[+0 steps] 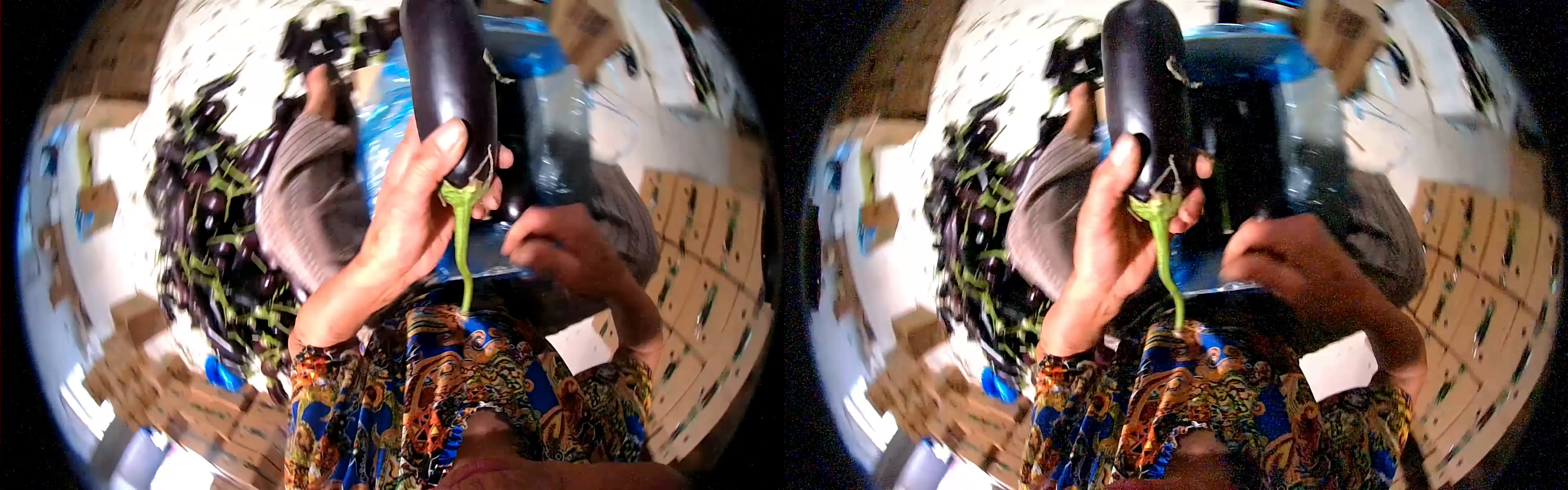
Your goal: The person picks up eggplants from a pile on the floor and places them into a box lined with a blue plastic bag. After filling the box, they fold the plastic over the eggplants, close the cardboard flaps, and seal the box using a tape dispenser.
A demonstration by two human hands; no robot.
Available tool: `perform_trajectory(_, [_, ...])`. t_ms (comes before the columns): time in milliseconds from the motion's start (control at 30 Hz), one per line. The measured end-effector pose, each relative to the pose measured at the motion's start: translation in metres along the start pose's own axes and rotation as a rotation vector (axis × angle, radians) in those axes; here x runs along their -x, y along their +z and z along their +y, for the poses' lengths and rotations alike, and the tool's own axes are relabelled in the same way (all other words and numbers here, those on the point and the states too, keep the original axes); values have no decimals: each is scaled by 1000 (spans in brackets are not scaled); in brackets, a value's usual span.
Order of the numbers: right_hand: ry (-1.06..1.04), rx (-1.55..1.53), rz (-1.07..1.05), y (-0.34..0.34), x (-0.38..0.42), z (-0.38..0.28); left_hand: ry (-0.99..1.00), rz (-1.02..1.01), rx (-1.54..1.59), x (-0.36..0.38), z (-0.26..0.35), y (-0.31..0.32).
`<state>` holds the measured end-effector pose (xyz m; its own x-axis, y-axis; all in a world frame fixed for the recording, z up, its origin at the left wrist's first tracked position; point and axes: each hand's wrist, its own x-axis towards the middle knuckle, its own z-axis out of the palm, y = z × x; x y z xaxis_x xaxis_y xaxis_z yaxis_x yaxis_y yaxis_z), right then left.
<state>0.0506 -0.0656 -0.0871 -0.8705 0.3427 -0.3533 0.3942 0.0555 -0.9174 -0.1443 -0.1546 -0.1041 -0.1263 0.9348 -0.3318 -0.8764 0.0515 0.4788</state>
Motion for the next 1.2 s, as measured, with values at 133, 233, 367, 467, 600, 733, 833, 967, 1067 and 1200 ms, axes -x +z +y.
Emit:
perform_trajectory(133, [57, 288, 181, -18, -36, 26, 305, 261, -236, 66, 49, -33])
perform_trajectory(233, [265, 132, 176, -35, -76, 86, 443, 572, -290, 97, 60, -95])
perform_trajectory(367, [213, 378, 135, -45, -112, 161, 474, 949, -660, 138, 49, -174])
perform_trajectory(467, [271, 576, 193, -24, -121, 116, 280, 1099, -709, 172, 14, -227])
perform_trajectory(600, [288, 544, 222, -25, -124, 121, 269, 1251, -634, 195, -55, -262])
perform_trajectory(733, [317, 620, 203, -28, -127, 115, 426, 1395, -354, 197, -68, -248])
perform_trajectory(833, [283, 650, 199, -21, -128, 105, 437, 1455, -382, 205, -68, -275])
perform_trajectory(967, [290, 678, 202, -20, -130, 105, 459, 1436, -295, 200, -58, -288])
perform_trajectory(1067, [321, 711, 208, -23, -131, 107, 547, 1414, -395, 193, -39, -311])
perform_trajectory(1200, [337, 752, 183, -27, -129, 104, 568, 1598, -1088, 209, -18, -334])
